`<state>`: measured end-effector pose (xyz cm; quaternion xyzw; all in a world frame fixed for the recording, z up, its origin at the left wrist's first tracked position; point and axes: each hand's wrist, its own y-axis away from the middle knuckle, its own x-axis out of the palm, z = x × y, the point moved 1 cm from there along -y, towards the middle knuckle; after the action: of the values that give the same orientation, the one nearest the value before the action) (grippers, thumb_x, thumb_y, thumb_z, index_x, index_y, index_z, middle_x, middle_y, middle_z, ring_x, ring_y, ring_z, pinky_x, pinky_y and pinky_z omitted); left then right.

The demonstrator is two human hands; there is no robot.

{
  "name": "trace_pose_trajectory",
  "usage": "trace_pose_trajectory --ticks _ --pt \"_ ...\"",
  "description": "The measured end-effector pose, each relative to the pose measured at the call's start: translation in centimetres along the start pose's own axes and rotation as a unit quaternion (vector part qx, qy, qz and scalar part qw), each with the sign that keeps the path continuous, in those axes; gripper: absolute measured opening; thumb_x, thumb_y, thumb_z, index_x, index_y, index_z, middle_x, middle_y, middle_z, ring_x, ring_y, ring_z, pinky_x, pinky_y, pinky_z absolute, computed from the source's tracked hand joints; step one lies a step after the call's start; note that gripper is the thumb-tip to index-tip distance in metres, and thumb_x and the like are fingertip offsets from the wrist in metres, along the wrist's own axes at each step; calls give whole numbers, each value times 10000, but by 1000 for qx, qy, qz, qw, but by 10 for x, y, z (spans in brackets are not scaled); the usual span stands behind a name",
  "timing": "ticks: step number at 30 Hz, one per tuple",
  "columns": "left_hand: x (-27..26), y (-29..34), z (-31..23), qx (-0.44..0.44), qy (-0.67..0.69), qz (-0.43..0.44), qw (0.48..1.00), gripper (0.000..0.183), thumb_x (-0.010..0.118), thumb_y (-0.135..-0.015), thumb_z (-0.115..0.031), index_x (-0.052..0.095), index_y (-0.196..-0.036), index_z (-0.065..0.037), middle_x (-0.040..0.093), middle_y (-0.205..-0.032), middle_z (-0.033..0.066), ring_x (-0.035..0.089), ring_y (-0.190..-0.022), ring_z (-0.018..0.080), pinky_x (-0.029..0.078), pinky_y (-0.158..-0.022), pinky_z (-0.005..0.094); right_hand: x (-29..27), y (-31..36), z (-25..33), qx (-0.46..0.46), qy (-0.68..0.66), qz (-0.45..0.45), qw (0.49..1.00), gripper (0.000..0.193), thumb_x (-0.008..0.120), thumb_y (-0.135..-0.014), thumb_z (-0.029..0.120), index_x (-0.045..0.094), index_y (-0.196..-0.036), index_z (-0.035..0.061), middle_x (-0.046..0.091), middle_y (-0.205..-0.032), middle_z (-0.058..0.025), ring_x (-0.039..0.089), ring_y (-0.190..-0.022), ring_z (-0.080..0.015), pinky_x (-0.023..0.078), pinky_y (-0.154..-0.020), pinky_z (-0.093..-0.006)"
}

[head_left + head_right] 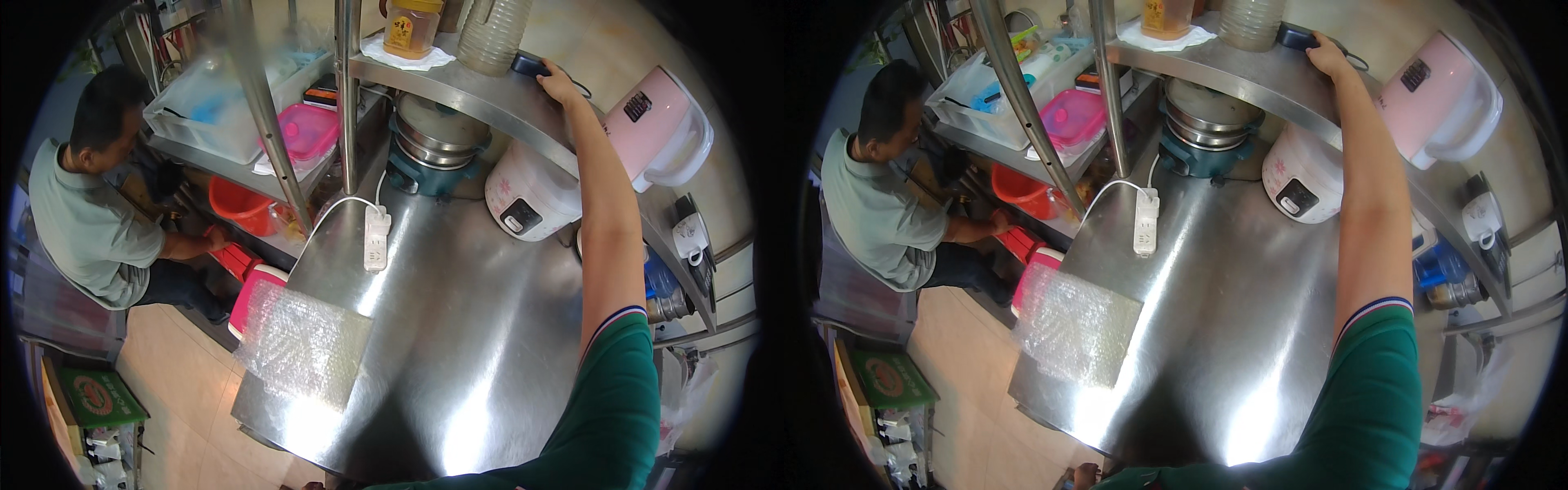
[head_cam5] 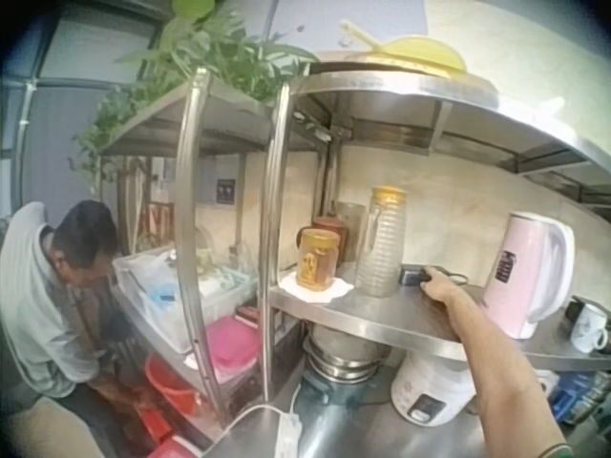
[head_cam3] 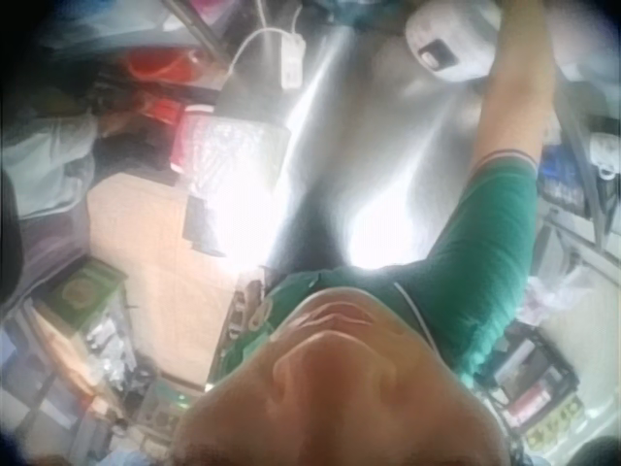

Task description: The person flips round dough pieces on a flat griddle using tongs, then moves to a counter to wrap cooked bread in paper and place it into a plastic bag. The person also handles a digital scale and a kettle during the process.

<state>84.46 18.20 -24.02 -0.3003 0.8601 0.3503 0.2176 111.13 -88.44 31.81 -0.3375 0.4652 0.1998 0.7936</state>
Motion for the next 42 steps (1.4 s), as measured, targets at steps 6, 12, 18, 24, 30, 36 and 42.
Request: trace_pose_trajectory --ticks 6,12,18,24,30,36,42 --pt "0 -7 -1 -57 156 -9 986 240 488 -984 -198 631 -996 -6 661 -871 133 613 -789 220 509 -693 365 35 -10 53 2 -278 -27 960 621 583 -868 188 374 -1448 118 537 -1336 -145 528 -1184 -266 392 -1011 -350" --pt "-25 -22 -9 -79 87 45 992 253 500 -948 -191 630 -1010 17 684 -861 111 654 -761 186 534 -648 329 15 32 78 -103 -165 -83 977 662 634 -756 199 452 -1366 16 630 -1191 -165 621 -1051 -275 469 -913 -343" --pt "-43 -31 -30 -305 205 73 927 278 489 -918 -216 618 -953 29 699 -858 124 691 -698 197 537 -563 318 38 27 107 -28 -136 -46 989 814 771 -671 377 470 -1320 -11 633 -1163 -196 620 -1047 -323 464 -936 -353" --pt "-48 -23 -25 -259 225 47 938 318 534 -921 -279 598 -1016 17 695 -857 128 692 -725 201 548 -588 325 25 89 126 -145 -106 -185 966 638 748 -775 266 486 -1296 8 596 -1228 -161 597 -1082 -286 457 -945 -368" --pt "-51 -38 14 -100 291 94 947 314 530 -852 -15 574 -1160 27 672 -974 126 659 -819 203 557 -660 315 -77 275 45 -257 -11 -284 924 360 691 -817 120 597 -1156 45 581 -1154 -115 581 -1047 -273 482 -852 -357" --pt "-77 -65 23 40 137 120 982 324 536 -849 2 577 -1169 27 672 -994 131 652 -838 193 550 -672 305 -216 359 -151 120 95 -552 820 597 731 -788 269 478 -1249 -15 543 -1187 -233 495 -1104 -392 389 -974 -445" --pt "-97 -93 -20 50 -65 121 989 269 549 -901 -165 608 -1032 63 691 -910 171 691 -788 228 579 -688 343 -231 346 -256 345 -446 -232 793 409 613 -895 474 559 -798 81 653 -711 -71 612 -540 -135 541 -542 -294"
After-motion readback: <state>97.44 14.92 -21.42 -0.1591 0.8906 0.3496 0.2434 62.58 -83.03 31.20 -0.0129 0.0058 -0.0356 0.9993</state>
